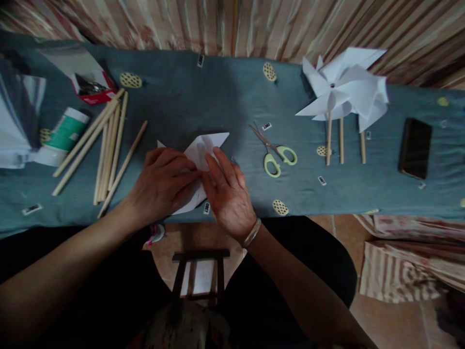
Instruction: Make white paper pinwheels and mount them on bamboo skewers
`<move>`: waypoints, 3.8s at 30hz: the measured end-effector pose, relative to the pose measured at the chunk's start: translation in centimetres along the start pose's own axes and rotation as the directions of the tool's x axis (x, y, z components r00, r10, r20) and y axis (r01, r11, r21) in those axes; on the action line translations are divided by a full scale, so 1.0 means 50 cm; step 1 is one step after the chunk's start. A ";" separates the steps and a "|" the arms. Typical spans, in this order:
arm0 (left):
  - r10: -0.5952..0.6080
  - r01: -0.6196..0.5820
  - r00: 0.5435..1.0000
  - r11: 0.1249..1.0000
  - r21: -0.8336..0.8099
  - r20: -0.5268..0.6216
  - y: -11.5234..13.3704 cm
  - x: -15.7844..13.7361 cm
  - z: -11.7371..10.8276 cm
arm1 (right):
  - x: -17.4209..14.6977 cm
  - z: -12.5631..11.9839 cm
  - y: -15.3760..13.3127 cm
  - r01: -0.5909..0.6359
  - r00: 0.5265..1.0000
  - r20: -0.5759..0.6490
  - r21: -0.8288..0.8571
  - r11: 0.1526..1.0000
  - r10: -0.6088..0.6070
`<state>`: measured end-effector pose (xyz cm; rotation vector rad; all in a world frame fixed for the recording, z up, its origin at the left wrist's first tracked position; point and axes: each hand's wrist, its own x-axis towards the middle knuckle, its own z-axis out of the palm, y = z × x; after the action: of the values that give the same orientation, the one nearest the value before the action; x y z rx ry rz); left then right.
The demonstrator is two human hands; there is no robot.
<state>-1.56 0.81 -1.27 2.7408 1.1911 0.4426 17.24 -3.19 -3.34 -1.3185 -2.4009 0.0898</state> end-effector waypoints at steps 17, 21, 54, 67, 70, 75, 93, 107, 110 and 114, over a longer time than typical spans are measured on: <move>0.050 -0.048 0.998 0.996 0.078 -0.028 0.008 0.002 -0.001 | 0.004 0.003 0.012 -0.045 0.999 -0.014 0.037 0.998 0.046; 0.067 -0.061 0.996 0.993 0.097 -0.055 0.008 0.002 0.001 | 0.006 0.001 0.008 -0.072 0.997 0.049 0.096 0.993 0.068; -0.598 0.427 0.800 0.526 -0.736 0.037 -0.033 -0.073 -0.054 | 0.022 -0.019 0.014 0.085 0.996 -0.014 0.074 0.994 -0.084; -0.645 0.294 0.547 -0.448 -0.844 0.533 0.038 -0.092 -0.067 | 0.013 -0.005 0.019 0.053 0.999 -0.012 0.120 0.991 -0.052; -0.589 0.263 0.594 -0.503 -0.824 0.549 0.041 -0.072 -0.055 | 0.012 -0.002 0.021 0.054 0.998 -0.041 0.106 0.993 -0.049; -0.519 0.277 0.669 -0.491 -0.826 0.533 0.039 -0.043 -0.049 | 0.010 -0.006 0.021 0.048 0.999 -0.026 0.127 0.991 -0.045; -0.575 0.235 0.638 -0.488 -0.841 0.512 0.059 -0.005 -0.031 | -0.002 -0.030 0.002 0.100 0.984 -0.149 0.035 0.994 -0.094; -0.717 0.191 0.546 -0.397 -0.898 0.433 0.062 0.010 -0.044 | 0.010 -0.051 -0.028 0.097 0.988 -0.113 -0.047 0.994 -0.102; -0.725 0.179 0.548 -0.385 -0.905 0.417 0.058 0.007 -0.045 | 0.012 -0.052 -0.033 0.092 0.987 -0.125 -0.075 0.993 -0.101; -0.731 0.159 0.552 -0.380 -0.911 0.401 0.054 0.002 -0.047 | 0.015 -0.051 -0.036 0.114 0.982 -0.136 -0.098 0.989 -0.127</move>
<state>-0.37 -1.00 1.60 0.5195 1.1324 1.1590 16.39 -3.89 -0.32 -1.1715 -2.3802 -0.1433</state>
